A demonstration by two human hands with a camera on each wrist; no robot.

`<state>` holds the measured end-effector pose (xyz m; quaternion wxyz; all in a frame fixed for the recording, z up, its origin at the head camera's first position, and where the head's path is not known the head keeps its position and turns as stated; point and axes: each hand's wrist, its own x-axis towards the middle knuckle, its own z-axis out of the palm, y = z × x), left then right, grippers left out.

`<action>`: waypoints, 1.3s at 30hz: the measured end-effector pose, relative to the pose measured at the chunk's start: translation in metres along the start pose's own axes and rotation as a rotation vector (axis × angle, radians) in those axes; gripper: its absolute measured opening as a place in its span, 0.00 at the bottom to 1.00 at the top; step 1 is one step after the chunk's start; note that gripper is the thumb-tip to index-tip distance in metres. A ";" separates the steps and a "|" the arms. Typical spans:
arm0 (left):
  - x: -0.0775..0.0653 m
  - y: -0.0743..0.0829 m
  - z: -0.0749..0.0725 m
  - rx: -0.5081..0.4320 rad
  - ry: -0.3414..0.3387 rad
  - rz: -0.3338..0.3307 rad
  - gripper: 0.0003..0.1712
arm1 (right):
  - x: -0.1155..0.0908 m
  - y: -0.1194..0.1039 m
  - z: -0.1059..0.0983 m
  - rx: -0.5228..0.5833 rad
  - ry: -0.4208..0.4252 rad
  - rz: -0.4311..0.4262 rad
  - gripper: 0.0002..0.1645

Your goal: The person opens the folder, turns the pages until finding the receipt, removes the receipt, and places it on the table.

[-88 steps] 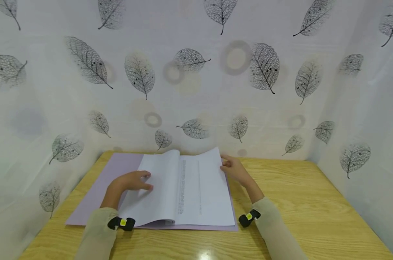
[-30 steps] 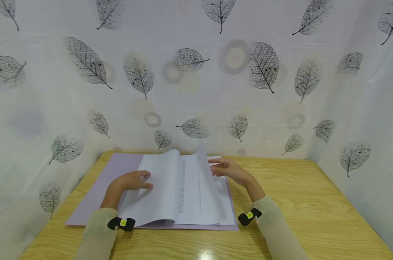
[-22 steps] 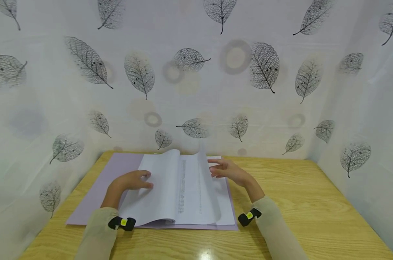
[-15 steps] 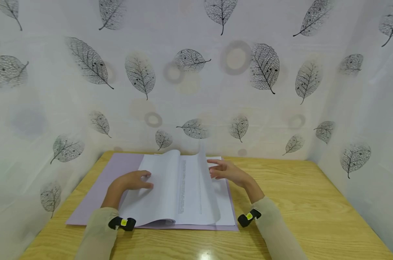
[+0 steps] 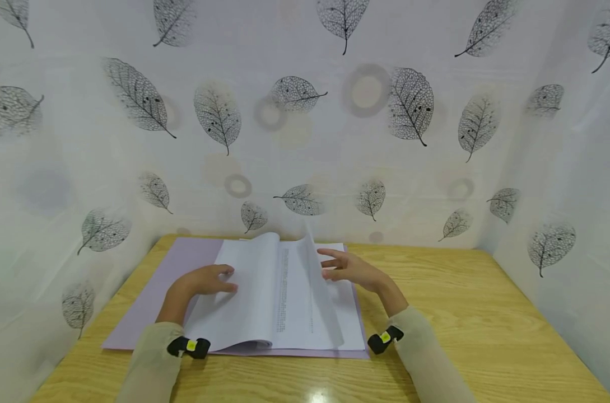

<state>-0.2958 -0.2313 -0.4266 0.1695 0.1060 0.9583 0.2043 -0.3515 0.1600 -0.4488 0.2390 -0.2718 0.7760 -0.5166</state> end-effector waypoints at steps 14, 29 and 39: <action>0.000 -0.001 -0.001 -0.009 0.003 0.001 0.39 | 0.002 -0.001 0.006 -0.032 -0.025 0.014 0.48; -0.001 0.000 -0.001 -0.020 0.013 0.027 0.37 | 0.002 -0.009 0.016 -0.042 -0.102 -0.005 0.51; 0.001 0.000 -0.001 -0.011 0.062 0.069 0.36 | 0.005 -0.006 0.020 -0.084 -0.118 -0.003 0.53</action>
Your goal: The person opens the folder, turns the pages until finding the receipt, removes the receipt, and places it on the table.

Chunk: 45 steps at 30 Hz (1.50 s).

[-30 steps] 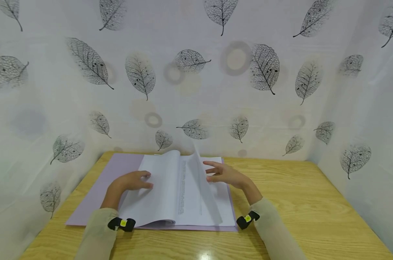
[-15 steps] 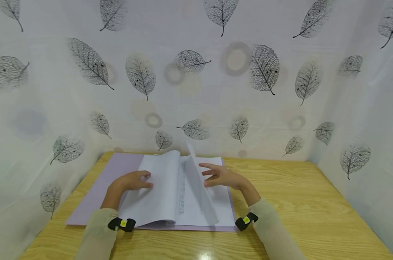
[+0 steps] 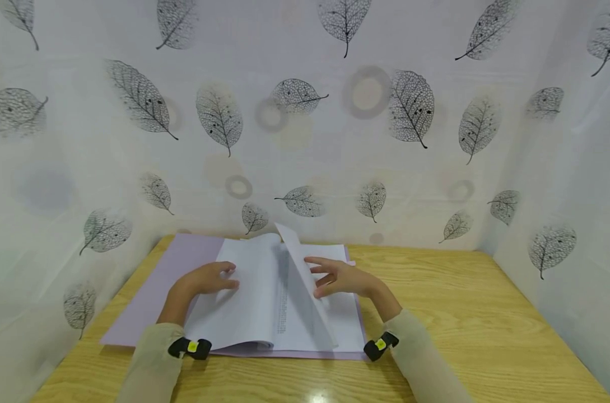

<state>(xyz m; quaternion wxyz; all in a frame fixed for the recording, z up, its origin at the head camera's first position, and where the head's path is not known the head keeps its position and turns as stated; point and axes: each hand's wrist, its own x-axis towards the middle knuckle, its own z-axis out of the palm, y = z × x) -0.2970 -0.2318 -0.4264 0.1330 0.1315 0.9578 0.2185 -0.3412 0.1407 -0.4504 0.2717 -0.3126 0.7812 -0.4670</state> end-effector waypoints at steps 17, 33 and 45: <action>0.002 0.017 -0.002 -0.025 0.167 0.064 0.30 | 0.000 -0.005 0.005 0.016 -0.011 -0.006 0.54; 0.010 0.078 0.015 -0.075 0.463 0.269 0.34 | 0.001 -0.013 0.008 0.011 0.010 -0.001 0.53; 0.009 0.091 0.025 -0.054 0.345 0.303 0.35 | 0.002 -0.015 0.012 0.006 0.033 -0.004 0.53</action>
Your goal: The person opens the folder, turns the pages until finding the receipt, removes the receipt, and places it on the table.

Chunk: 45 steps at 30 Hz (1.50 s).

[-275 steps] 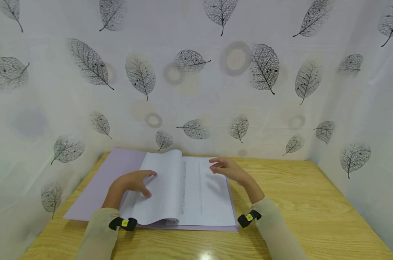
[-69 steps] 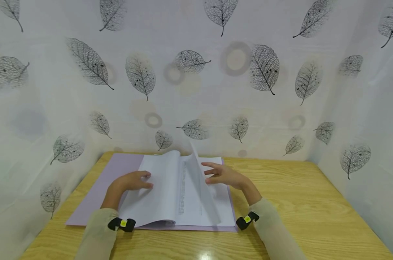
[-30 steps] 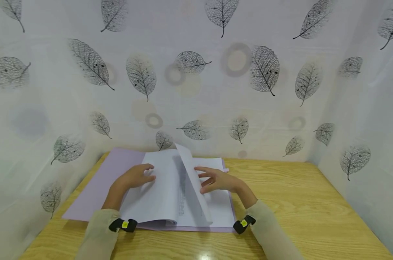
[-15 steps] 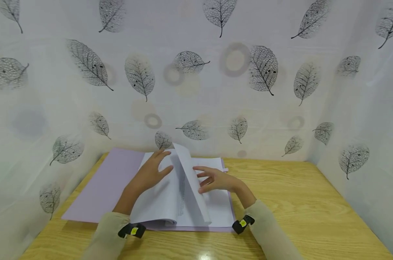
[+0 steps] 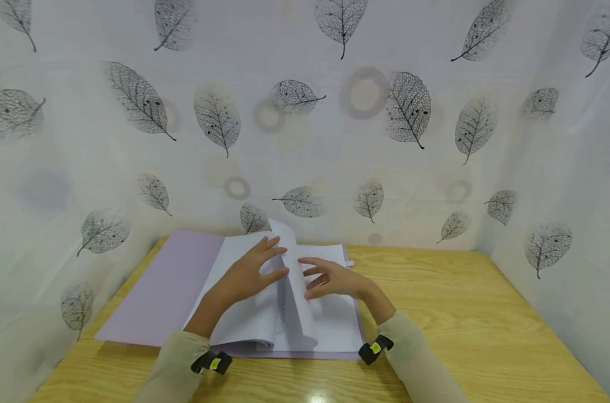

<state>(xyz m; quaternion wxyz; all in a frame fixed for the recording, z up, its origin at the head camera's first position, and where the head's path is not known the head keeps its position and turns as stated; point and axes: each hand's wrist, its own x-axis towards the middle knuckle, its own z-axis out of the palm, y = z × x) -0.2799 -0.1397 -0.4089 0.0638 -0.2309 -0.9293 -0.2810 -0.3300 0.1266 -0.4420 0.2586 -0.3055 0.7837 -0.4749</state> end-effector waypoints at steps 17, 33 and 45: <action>-0.004 -0.004 -0.006 -0.049 -0.156 -0.167 0.40 | 0.004 0.000 0.005 0.022 0.018 -0.033 0.50; -0.006 -0.009 -0.007 0.012 -0.293 -0.231 0.42 | 0.005 0.002 0.005 0.018 0.010 -0.075 0.44; -0.007 -0.018 -0.007 0.075 -0.302 -0.285 0.45 | 0.003 0.006 -0.003 -0.038 0.153 -0.065 0.33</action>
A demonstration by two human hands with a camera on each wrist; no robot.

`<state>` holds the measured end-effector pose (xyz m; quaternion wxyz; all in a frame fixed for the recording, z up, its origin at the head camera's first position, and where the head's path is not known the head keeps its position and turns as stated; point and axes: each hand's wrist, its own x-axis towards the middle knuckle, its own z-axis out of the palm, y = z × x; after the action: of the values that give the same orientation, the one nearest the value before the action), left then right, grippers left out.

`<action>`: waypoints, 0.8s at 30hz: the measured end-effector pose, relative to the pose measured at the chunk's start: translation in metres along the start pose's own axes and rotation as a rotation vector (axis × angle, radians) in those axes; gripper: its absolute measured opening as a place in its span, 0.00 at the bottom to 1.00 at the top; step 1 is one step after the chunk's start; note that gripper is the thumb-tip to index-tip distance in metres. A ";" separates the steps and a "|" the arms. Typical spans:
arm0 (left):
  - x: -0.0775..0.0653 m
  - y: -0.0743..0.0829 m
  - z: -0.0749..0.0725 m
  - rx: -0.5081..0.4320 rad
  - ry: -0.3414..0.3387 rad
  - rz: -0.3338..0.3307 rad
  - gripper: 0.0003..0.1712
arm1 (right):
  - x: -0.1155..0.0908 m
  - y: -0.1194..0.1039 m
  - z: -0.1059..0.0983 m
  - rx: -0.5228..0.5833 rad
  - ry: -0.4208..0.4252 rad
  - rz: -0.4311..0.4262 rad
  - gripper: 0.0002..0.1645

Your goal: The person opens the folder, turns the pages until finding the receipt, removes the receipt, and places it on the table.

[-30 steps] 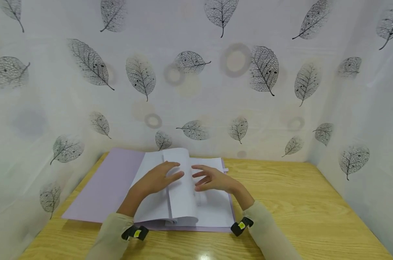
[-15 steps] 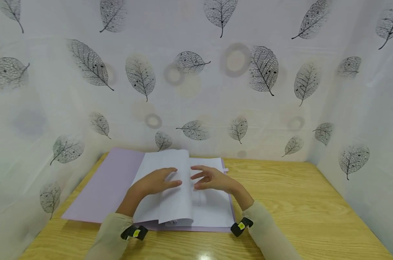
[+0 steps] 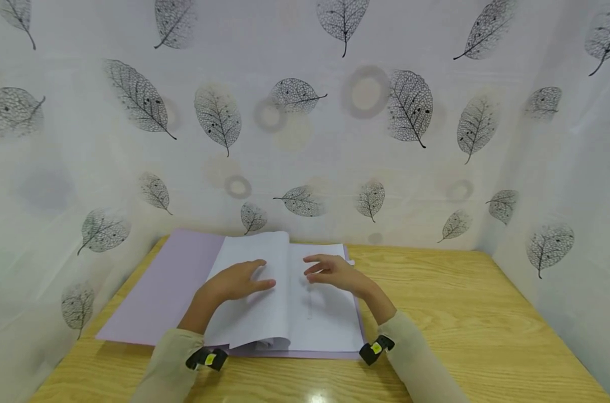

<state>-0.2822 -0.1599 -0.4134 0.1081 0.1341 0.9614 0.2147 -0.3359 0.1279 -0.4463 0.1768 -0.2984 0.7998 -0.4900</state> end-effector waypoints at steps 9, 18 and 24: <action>-0.001 -0.008 -0.001 0.018 -0.004 -0.020 0.47 | -0.003 0.005 -0.014 -0.018 0.084 0.014 0.32; -0.001 -0.014 -0.002 0.020 -0.017 -0.036 0.49 | -0.012 0.010 -0.033 -0.033 0.200 0.002 0.30; -0.003 -0.013 -0.005 0.009 -0.021 -0.009 0.46 | -0.013 0.017 -0.041 -0.052 0.296 0.016 0.29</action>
<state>-0.2835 -0.1743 -0.4140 0.1188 0.1328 0.9617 0.2085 -0.3546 0.1697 -0.4430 0.0531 -0.2211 0.8319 -0.5062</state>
